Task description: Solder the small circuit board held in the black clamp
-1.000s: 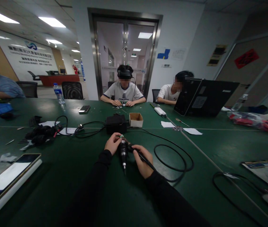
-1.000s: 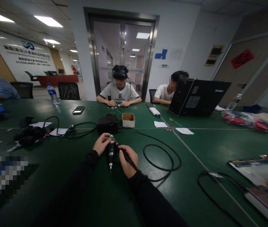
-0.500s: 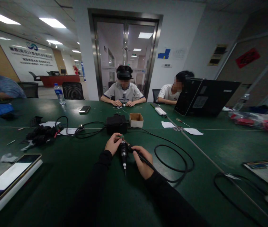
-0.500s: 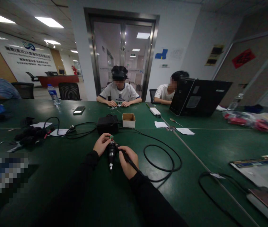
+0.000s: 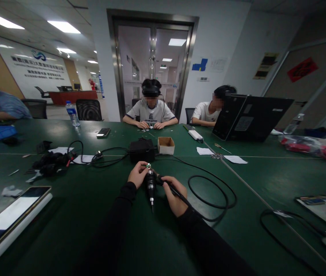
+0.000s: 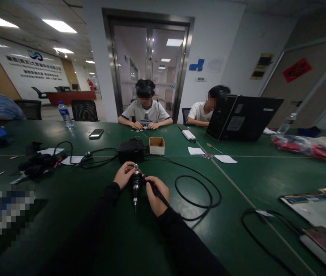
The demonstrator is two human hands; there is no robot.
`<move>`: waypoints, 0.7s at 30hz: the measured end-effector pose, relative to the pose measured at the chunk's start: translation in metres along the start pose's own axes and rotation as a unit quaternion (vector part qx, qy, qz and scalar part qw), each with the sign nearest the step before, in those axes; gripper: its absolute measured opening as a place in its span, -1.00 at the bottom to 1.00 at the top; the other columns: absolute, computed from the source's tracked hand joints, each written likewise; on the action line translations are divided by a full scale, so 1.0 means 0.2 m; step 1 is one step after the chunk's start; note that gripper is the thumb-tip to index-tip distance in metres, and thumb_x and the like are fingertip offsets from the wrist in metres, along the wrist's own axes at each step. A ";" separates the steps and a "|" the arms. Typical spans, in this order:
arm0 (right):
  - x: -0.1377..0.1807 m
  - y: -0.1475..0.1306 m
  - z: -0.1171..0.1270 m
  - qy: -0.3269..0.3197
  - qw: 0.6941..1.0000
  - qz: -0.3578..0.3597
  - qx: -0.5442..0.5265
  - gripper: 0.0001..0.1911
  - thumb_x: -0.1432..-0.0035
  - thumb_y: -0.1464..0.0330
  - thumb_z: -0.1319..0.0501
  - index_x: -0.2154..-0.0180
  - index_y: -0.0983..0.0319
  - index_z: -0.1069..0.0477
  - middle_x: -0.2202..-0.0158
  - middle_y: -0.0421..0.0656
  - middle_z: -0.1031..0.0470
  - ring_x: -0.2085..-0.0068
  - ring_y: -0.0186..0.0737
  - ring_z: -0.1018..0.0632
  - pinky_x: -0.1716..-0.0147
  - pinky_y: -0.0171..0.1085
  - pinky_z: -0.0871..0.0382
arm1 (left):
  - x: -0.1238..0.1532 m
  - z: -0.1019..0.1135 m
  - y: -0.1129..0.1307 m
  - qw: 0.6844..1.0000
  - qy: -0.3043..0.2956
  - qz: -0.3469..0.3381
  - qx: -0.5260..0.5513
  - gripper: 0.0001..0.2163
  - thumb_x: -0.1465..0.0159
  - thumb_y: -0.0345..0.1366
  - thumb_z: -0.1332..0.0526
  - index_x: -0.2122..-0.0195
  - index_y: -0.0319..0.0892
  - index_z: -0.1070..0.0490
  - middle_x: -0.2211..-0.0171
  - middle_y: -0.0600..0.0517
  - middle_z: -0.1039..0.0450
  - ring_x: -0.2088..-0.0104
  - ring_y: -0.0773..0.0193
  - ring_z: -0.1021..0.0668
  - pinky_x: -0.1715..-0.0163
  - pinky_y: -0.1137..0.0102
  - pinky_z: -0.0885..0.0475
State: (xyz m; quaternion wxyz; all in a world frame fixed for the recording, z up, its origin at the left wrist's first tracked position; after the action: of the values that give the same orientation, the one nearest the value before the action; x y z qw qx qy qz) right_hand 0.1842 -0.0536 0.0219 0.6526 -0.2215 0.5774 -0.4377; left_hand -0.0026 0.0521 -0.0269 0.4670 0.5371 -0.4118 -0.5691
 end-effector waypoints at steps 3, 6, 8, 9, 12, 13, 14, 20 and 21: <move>0.00 0.00 0.00 -0.001 1.000 -0.002 0.002 -0.84 -0.20 0.37 -0.18 0.23 0.19 -0.54 0.24 -0.14 -0.63 0.26 -0.17 -0.61 0.23 -0.25 -0.46 | 0.00 0.00 0.00 1.000 0.000 0.000 0.006 -0.78 -0.15 -0.24 -0.28 0.18 -0.13 -0.39 0.32 0.02 -0.57 0.29 0.20 -0.59 0.16 0.31 -0.42; 0.00 0.00 0.00 0.001 1.000 -0.005 -0.003 -0.84 -0.20 0.36 -0.19 0.24 0.19 -0.54 0.26 -0.13 -0.63 0.27 -0.17 -0.61 0.24 -0.25 -0.47 | 0.00 0.00 0.00 1.000 -0.003 -0.005 0.004 -0.79 -0.15 -0.26 -0.25 0.18 -0.13 -0.39 0.34 0.03 -0.57 0.29 0.21 -0.59 0.16 0.32 -0.42; 0.00 -0.01 0.00 0.008 1.000 -0.005 -0.007 -0.84 -0.19 0.36 -0.19 0.25 0.20 -0.55 0.27 -0.13 -0.63 0.28 -0.17 -0.61 0.24 -0.26 -0.47 | -0.01 0.00 -0.01 1.000 -0.004 -0.007 -0.003 -0.80 -0.16 -0.27 -0.24 0.18 -0.13 -0.39 0.34 0.02 -0.57 0.29 0.21 -0.59 0.15 0.32 -0.42; 0.00 -0.01 0.01 0.013 1.000 -0.004 -0.006 -0.84 -0.19 0.36 -0.19 0.25 0.20 -0.55 0.27 -0.13 -0.63 0.28 -0.17 -0.61 0.24 -0.26 -0.47 | -0.01 0.00 -0.02 1.000 -0.004 -0.005 -0.008 -0.81 -0.17 -0.28 -0.23 0.18 -0.13 -0.39 0.33 0.02 -0.57 0.28 0.20 -0.59 0.14 0.32 -0.41; -0.01 -0.01 0.02 0.028 1.000 -0.013 -0.004 -0.83 -0.18 0.35 -0.19 0.24 0.21 -0.54 0.27 -0.12 -0.62 0.27 -0.16 -0.61 0.24 -0.26 -0.47 | -0.01 0.00 -0.03 0.999 0.001 0.005 -0.045 -0.82 -0.19 -0.28 -0.20 0.17 -0.14 -0.40 0.33 0.02 -0.57 0.26 0.20 -0.59 0.13 0.32 -0.42; -0.01 0.00 0.02 0.031 0.999 -0.020 -0.006 -0.83 -0.18 0.34 -0.19 0.24 0.21 -0.54 0.27 -0.12 -0.62 0.26 -0.16 -0.61 0.23 -0.25 -0.47 | -0.01 0.00 -0.03 0.998 0.002 0.009 -0.064 -0.82 -0.21 -0.27 -0.20 0.16 -0.14 -0.41 0.32 0.02 -0.57 0.26 0.20 -0.59 0.12 0.32 -0.42; -0.01 0.00 0.02 0.034 0.999 -0.028 -0.010 -0.83 -0.19 0.33 -0.19 0.24 0.22 -0.53 0.27 -0.12 -0.62 0.26 -0.15 -0.61 0.23 -0.25 -0.47 | -0.01 0.00 -0.03 0.996 0.002 0.014 -0.085 -0.82 -0.22 -0.26 -0.19 0.16 -0.14 -0.41 0.32 0.02 -0.57 0.25 0.20 -0.59 0.12 0.33 -0.42; -0.01 0.03 0.02 0.041 0.996 -0.074 -0.031 -0.80 -0.18 0.30 -0.18 0.22 0.23 -0.53 0.28 -0.11 -0.61 0.28 -0.14 -0.60 0.32 -0.26 -0.45 | 0.00 0.02 0.00 0.981 -0.002 0.046 -0.190 -0.80 -0.29 -0.24 -0.12 0.12 -0.13 -0.45 0.28 0.02 -0.59 0.21 0.19 -0.59 0.11 0.33 -0.41; -0.01 0.03 0.02 0.041 0.996 -0.077 -0.032 -0.80 -0.17 0.30 -0.18 0.23 0.22 -0.53 0.28 -0.12 -0.60 0.29 -0.14 -0.59 0.34 -0.26 -0.44 | 0.00 0.02 0.01 0.978 -0.006 0.052 -0.200 -0.78 -0.30 -0.24 -0.11 0.11 -0.13 -0.46 0.27 0.01 -0.59 0.21 0.18 -0.59 0.11 0.33 -0.41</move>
State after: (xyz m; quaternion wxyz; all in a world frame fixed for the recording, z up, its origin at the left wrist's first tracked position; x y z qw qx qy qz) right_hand 0.1888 -0.0503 0.0191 0.5854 -0.2679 0.5985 -0.4769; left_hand -0.0066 0.0509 -0.0254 0.5915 0.4068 -0.3198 -0.6183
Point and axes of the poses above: each hand's wrist, its own x-axis away from the middle knuckle, its own z-axis out of the back of the hand, y = z × x, the point moved 4 cm from there along -x, towards the middle knuckle
